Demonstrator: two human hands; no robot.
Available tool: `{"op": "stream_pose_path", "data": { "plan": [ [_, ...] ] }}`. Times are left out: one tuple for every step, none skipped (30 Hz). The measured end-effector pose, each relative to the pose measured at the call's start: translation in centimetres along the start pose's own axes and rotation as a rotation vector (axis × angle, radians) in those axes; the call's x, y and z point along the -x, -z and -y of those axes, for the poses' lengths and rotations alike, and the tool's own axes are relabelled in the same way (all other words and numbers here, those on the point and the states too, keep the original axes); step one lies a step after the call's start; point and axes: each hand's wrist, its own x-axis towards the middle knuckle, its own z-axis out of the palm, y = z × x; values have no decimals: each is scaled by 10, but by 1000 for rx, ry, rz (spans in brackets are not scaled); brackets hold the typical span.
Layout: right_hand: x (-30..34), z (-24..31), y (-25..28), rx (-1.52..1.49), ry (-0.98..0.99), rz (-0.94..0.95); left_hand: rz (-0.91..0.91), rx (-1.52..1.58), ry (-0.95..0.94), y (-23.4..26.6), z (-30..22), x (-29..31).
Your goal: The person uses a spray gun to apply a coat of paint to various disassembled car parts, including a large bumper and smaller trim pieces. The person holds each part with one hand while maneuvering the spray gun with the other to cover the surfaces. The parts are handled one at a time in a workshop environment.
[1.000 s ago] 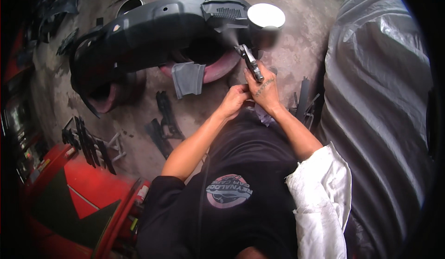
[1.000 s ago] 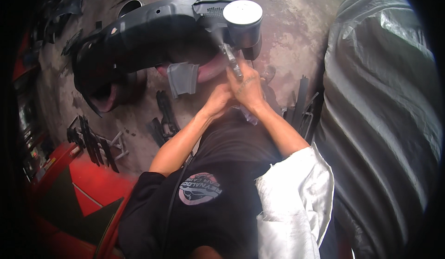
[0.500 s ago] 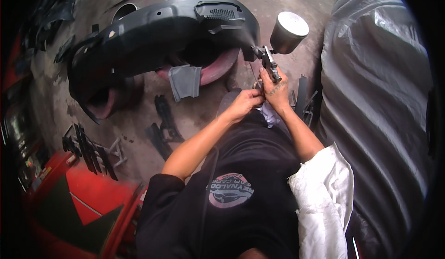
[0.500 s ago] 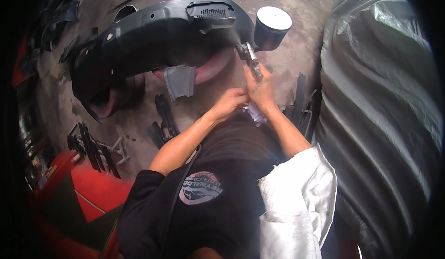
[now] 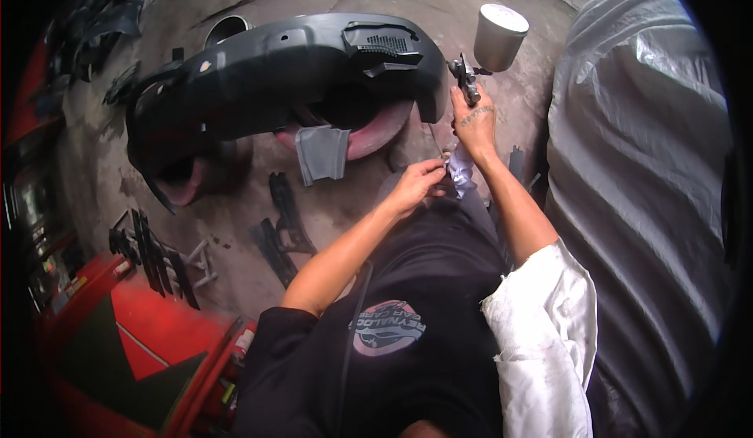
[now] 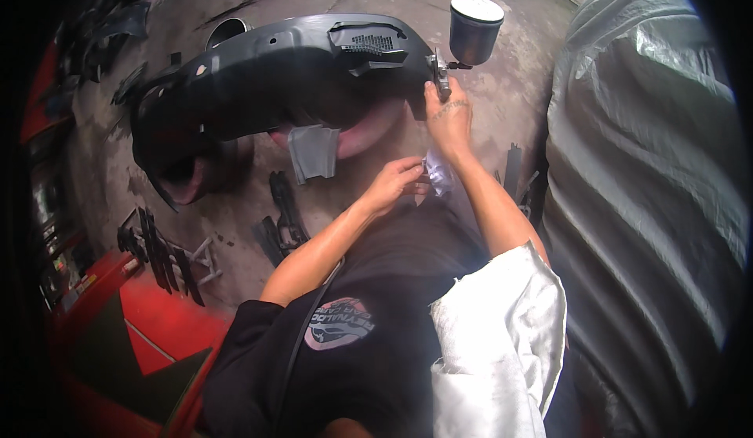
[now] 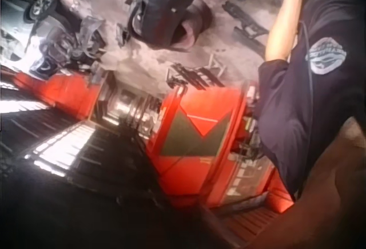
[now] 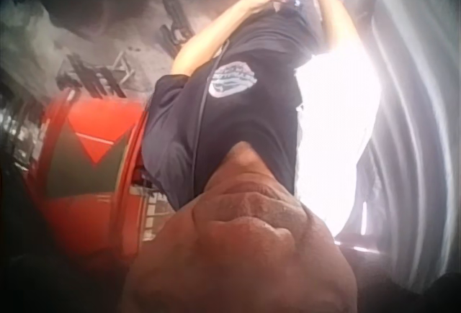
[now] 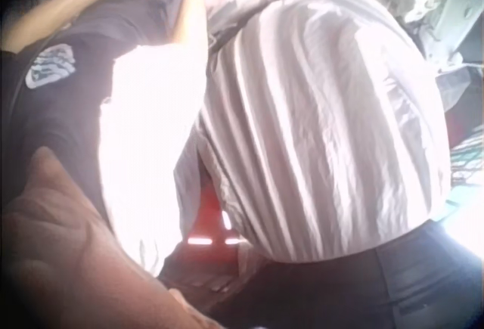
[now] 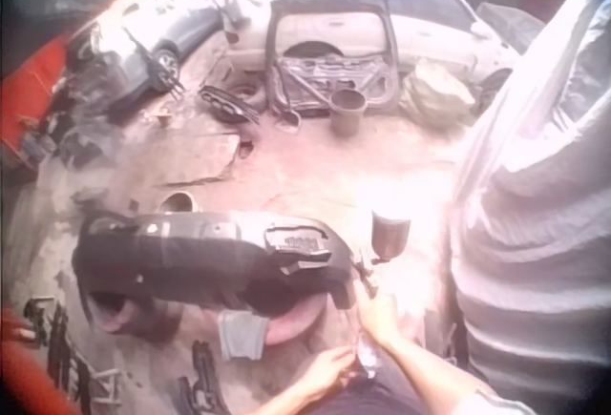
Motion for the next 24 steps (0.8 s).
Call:
{"op": "stream_pose_path", "data": {
  "plan": [
    [-4,16,-2,-27,-33,50,-10,22,-6,2,0,1],
    [-7,37,-5,-53,-67,100,-20,43,-12,4,0,2],
    [-9,52,-11,-79,-105,146,-48,70,-20,5,1,2],
    [-10,53,-24,-23,39,130,-72,98,-25,6,3,3],
    [-11,55,-36,33,182,111,-96,124,-28,7,6,3],
    [-5,69,-44,10,205,193,-113,125,-30,12,12,2],
    [0,84,-48,-11,226,269,-125,123,-31,19,21,-1],
    [4,81,-61,-142,340,252,-135,120,-30,27,29,-4],
    [9,93,-58,-148,357,306,-116,147,-62,36,39,-8],
    [11,97,-56,-201,324,361,-97,173,-96,43,46,-10],
    [12,98,-56,-255,290,415,-78,197,-129,50,53,-13],
    [9,90,-54,-262,294,393,-80,156,-96,47,47,-13],
    [5,84,-50,-275,306,380,-93,113,-72,43,36,-12],
    [-1,80,-40,-161,206,391,-105,70,-47,39,25,-10],
    [-7,66,-32,-166,142,351,-95,66,-33,32,16,-7],
    [-13,54,-18,-173,56,341,-89,60,-23,26,8,-5],
    [-18,42,-3,-177,-31,332,-83,57,-12,23,4,-5],
    [-24,22,8,-161,-30,258,-84,54,2,23,5,-6],
    [-32,2,19,-146,-26,188,-89,54,14,25,8,-7],
    [-40,-10,34,-94,-94,162,-96,57,22,25,10,-8],
    [-47,-18,49,-44,-162,129,-91,50,26,26,10,-9],
    [-55,-21,63,-32,-161,122,-97,43,28,28,9,-9],
    [-63,-22,77,-19,-160,115,-103,37,29,29,10,-10],
    [-71,-19,89,-17,-128,109,-126,17,29,31,13,-13]
  ]
}}
